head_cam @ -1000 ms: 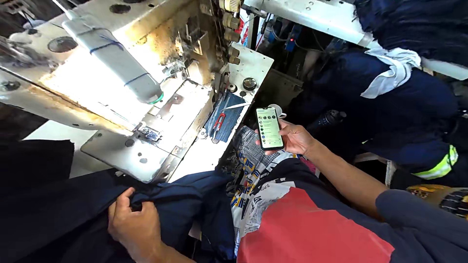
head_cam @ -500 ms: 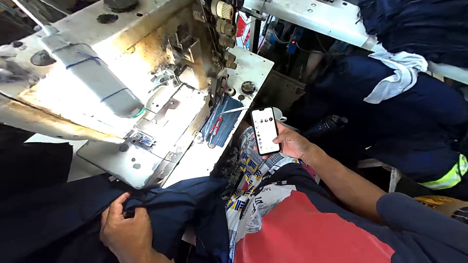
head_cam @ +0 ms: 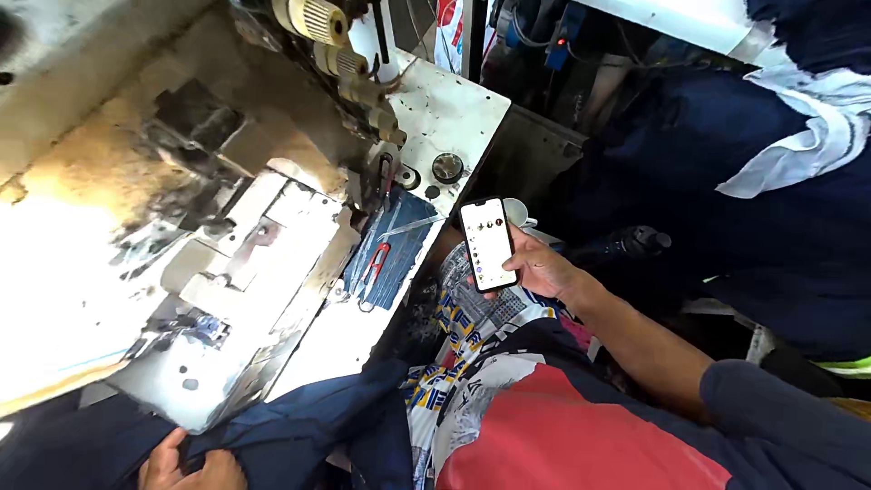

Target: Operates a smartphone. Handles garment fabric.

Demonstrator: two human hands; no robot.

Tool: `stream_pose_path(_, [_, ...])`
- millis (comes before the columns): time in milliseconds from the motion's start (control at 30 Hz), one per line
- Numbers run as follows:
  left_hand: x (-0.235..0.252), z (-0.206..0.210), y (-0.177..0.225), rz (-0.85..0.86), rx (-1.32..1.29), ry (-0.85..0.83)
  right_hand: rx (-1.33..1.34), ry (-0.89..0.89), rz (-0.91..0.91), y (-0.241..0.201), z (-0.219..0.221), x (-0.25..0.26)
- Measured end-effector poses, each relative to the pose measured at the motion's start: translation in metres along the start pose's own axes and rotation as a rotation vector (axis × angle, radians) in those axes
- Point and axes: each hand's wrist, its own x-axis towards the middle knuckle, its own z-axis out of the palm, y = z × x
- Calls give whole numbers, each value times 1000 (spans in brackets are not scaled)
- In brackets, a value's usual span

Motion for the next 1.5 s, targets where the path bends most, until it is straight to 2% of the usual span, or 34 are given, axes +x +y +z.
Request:
stream_pose_path(200, [1,1,3,-52,23,2,32,-2,-6,-6,-25,15])
stream_pose_path(533, [-1,2,14,-80,10,24,47,8,-19,-9,-35,26])
stream_pose_path(1500, [-3,2,7,-59,5,24,-22,67,-57,-7,-6,19])
